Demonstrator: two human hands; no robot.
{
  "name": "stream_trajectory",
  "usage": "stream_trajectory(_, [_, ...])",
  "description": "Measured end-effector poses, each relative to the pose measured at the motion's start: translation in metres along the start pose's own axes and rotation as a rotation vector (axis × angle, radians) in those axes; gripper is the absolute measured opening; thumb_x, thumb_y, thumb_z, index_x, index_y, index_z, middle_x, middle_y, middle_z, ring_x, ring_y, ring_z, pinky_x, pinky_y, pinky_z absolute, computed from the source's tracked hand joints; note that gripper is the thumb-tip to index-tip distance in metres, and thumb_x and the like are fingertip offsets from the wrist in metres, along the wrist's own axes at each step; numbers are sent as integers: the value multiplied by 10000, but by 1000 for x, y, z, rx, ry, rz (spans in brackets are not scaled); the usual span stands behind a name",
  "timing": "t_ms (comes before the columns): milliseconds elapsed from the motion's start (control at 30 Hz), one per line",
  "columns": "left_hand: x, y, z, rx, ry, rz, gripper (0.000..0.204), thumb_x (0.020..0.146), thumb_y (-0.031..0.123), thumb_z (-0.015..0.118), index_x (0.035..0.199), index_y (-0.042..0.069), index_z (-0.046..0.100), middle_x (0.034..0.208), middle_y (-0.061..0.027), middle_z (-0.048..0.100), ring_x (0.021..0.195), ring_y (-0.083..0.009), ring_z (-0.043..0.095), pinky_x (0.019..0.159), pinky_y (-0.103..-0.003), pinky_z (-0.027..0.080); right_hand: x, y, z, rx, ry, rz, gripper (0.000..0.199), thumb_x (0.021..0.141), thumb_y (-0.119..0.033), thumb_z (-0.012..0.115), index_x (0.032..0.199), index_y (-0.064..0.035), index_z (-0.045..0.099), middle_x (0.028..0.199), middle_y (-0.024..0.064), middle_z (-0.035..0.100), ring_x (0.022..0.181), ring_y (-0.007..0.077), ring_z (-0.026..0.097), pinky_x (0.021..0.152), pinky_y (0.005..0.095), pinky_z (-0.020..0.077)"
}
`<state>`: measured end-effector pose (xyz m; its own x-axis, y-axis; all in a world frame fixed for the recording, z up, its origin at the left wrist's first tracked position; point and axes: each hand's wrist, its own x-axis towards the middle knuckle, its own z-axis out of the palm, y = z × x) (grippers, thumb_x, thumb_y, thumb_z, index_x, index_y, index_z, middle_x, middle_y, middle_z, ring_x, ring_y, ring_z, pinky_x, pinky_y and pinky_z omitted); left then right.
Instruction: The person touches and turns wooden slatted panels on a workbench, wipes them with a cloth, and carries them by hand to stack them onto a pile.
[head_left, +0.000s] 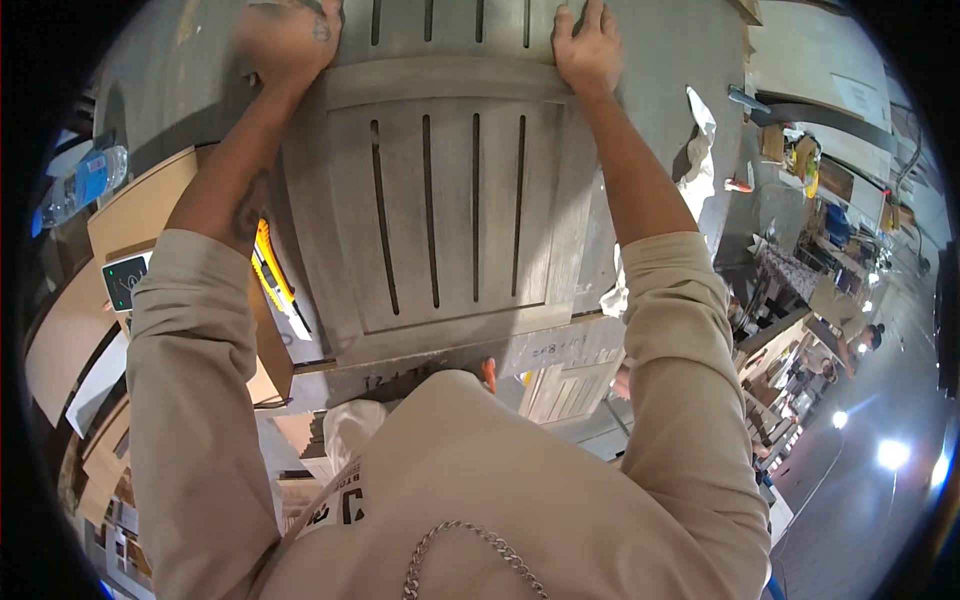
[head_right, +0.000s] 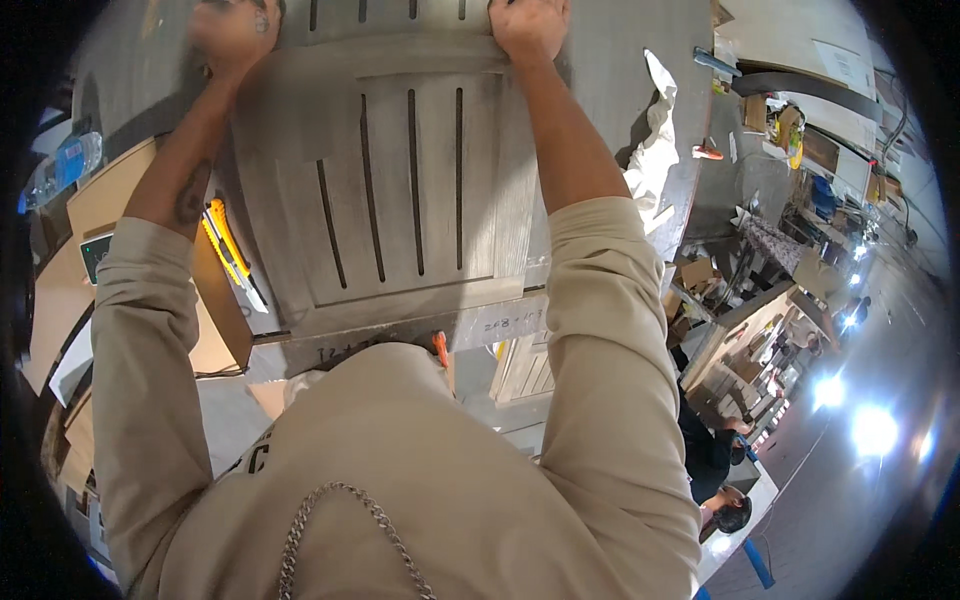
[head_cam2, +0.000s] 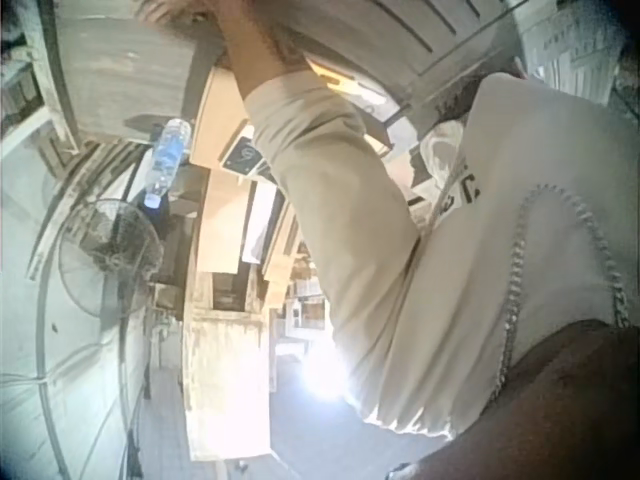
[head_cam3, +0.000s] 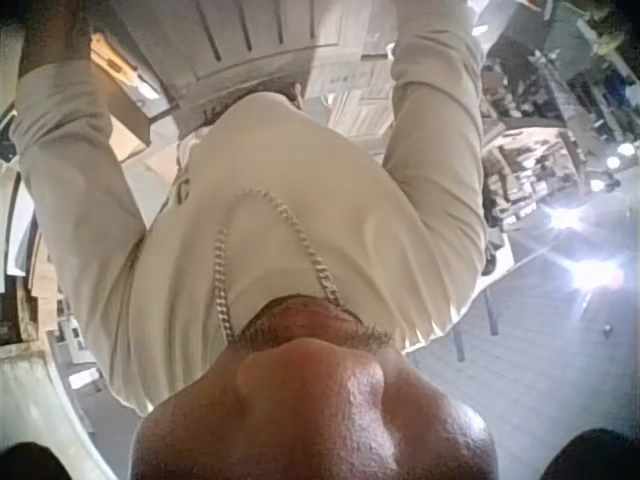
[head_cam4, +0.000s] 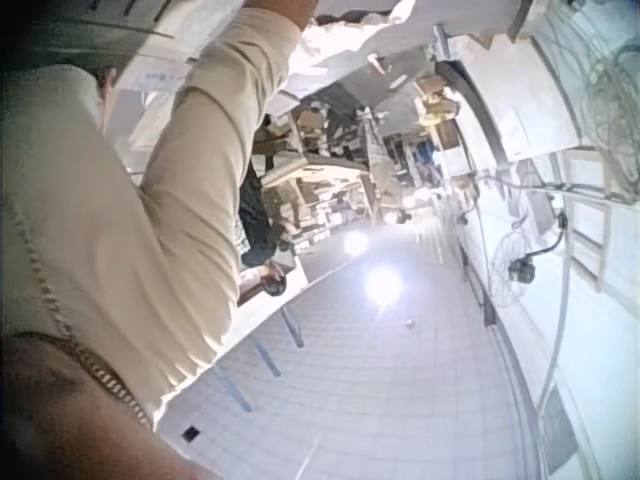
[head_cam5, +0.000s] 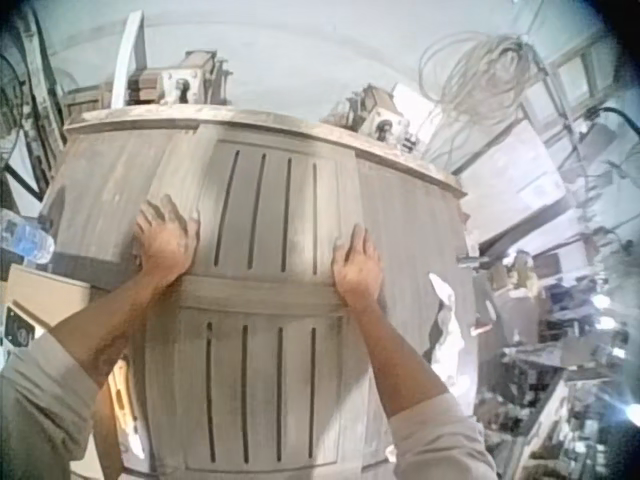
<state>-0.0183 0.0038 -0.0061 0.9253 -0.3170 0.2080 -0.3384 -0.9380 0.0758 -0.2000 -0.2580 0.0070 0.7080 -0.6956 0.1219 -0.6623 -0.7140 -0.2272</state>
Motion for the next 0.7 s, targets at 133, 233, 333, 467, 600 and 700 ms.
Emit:
stream_trajectory(133, [-2,2,-1,-92,49,23,713,905,449,436,1359,-91,330,1332,-421,337,1209,-511,364,1009,-572,270,-1,1,2,-28,-1,24,588,931,-396,411,1409,-56,377,1393,252,409,1275,404,400,1065,467,318])
stream_trajectory(233, [3,8,-4,-86,38,-17,722,903,451,441,1364,-92,321,1337,-428,323,1228,-517,346,1028,-579,249,1,1,3,-52,57,-6,591,934,-402,402,1419,-66,362,1399,258,394,1276,408,395,1068,470,314])
stream_trajectory(333, [12,-5,11,-74,20,-51,749,897,475,452,1402,-54,292,1398,-387,290,1325,-489,256,1078,-570,192,9,-1,-2,-22,127,-21,541,923,-330,431,1366,-20,429,1343,226,481,1242,355,452,1043,436,347])
stream_trajectory(467, [13,-9,19,-131,225,113,706,883,558,451,1234,-55,451,1103,-369,457,1045,-470,420,906,-554,321,-4,41,9,347,-26,-93,623,951,-455,422,1389,-13,391,1445,206,369,1377,358,273,1139,416,204])
stream_trajectory(600, [8,-23,31,-11,182,54,781,915,572,348,1410,-31,307,1374,-441,234,1268,-560,238,1042,-603,181,-105,45,-15,412,88,-249,496,972,-266,439,1366,33,398,1387,246,419,1307,388,368,1090,463,275])
stream_trajectory(700, [-9,-23,18,-85,-11,209,712,959,508,273,1452,-5,253,1471,-378,105,1368,-518,110,1106,-584,55,-210,55,-43,135,-69,-84,543,961,-243,433,1412,29,301,1438,268,321,1330,422,308,1102,488,246])
